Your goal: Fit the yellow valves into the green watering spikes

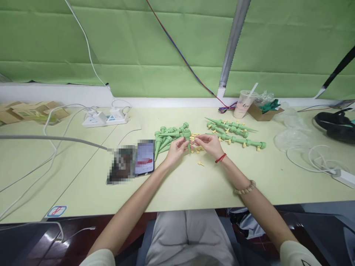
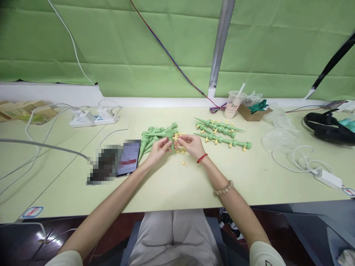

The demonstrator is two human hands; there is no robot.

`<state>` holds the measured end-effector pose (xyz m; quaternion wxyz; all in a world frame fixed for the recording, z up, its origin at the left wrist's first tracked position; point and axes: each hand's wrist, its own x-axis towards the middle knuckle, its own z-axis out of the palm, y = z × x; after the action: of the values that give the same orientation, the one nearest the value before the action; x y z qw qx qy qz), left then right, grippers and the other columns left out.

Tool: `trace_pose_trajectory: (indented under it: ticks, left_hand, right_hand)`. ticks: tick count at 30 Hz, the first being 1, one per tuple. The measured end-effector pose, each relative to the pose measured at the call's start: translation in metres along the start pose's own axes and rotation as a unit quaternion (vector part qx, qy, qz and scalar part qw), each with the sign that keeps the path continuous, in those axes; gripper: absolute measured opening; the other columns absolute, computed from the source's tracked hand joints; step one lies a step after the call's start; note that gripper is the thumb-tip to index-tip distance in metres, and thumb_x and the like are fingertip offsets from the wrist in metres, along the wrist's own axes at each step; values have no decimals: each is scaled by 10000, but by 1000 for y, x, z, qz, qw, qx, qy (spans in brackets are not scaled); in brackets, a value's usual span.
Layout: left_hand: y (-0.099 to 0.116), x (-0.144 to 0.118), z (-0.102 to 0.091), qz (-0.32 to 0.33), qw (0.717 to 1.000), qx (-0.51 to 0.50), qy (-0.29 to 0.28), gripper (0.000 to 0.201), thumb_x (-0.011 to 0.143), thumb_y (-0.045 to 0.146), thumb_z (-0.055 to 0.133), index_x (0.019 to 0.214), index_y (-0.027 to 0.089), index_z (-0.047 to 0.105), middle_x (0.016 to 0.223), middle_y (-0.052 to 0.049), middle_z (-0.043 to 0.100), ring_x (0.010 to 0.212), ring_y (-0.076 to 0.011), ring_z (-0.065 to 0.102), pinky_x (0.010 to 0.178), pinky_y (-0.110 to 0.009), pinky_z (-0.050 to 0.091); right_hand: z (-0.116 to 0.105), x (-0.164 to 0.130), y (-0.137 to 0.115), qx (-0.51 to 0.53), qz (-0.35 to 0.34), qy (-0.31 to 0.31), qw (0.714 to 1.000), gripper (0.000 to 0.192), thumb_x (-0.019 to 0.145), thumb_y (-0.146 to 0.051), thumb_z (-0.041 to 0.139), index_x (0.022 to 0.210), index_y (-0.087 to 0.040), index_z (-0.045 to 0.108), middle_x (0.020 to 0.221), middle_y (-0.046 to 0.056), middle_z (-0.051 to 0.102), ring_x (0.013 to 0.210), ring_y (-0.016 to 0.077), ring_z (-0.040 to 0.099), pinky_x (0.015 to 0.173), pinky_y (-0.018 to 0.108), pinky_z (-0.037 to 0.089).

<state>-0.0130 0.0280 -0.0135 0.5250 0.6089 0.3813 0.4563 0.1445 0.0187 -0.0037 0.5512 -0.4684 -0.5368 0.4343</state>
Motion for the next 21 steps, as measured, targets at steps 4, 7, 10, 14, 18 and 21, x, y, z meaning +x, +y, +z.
trace_pose_trajectory:
  ticks: [4, 7, 10, 14, 18, 21]
  left_hand:
    - [-2, 0, -6, 79, 990, 113, 18, 358, 763, 355, 531, 544, 175, 313, 538, 51, 295, 509, -71, 342, 493, -190, 342]
    - [-3, -1, -5, 103, 984, 146, 25, 327, 771, 320, 511, 547, 171, 325, 543, 48, 306, 509, -70, 322, 484, -191, 305]
    - [0, -1, -1, 71, 991, 111, 26, 323, 764, 360, 527, 564, 170, 359, 560, 38, 392, 512, -73, 396, 486, -187, 347]
    - [9, -1, -1, -29, 999, 25, -31, 309, 735, 452, 568, 691, 156, 492, 706, -17, 573, 551, -115, 571, 476, -204, 417]
    - [16, -5, -7, -60, 994, 27, -84, 323, 739, 466, 569, 709, 147, 526, 725, -35, 607, 590, -136, 620, 470, -196, 415]
    - [18, -9, -6, -39, 995, 51, -77, 318, 759, 449, 539, 668, 150, 484, 693, -13, 584, 559, -122, 600, 460, -194, 392]
  right_hand:
    - [2, -2, -1, 113, 116, -28, 986, 324, 543, -410, 768, 720, -152, 683, 691, 40, 702, 598, 138, 650, 661, 298, 574]
    - [4, -2, 2, 144, 154, -51, 976, 276, 600, -390, 746, 708, -152, 660, 697, 45, 689, 615, 132, 643, 661, 281, 567]
    - [5, -1, 6, 61, 84, -56, 993, 298, 715, -452, 635, 758, -157, 623, 712, 52, 668, 651, 146, 634, 650, 296, 549]
    - [-1, 2, 6, -254, -135, -63, 956, 247, 848, -405, 473, 863, -176, 565, 829, 74, 623, 795, 188, 589, 713, 329, 492]
    - [-9, 7, -1, -479, -252, -142, 828, 254, 909, -295, 331, 781, -176, 516, 863, 110, 573, 846, 221, 522, 786, 360, 421]
    - [-10, 6, -4, -489, -281, -160, 810, 285, 917, -292, 286, 734, -184, 475, 787, 95, 546, 808, 213, 500, 777, 345, 400]
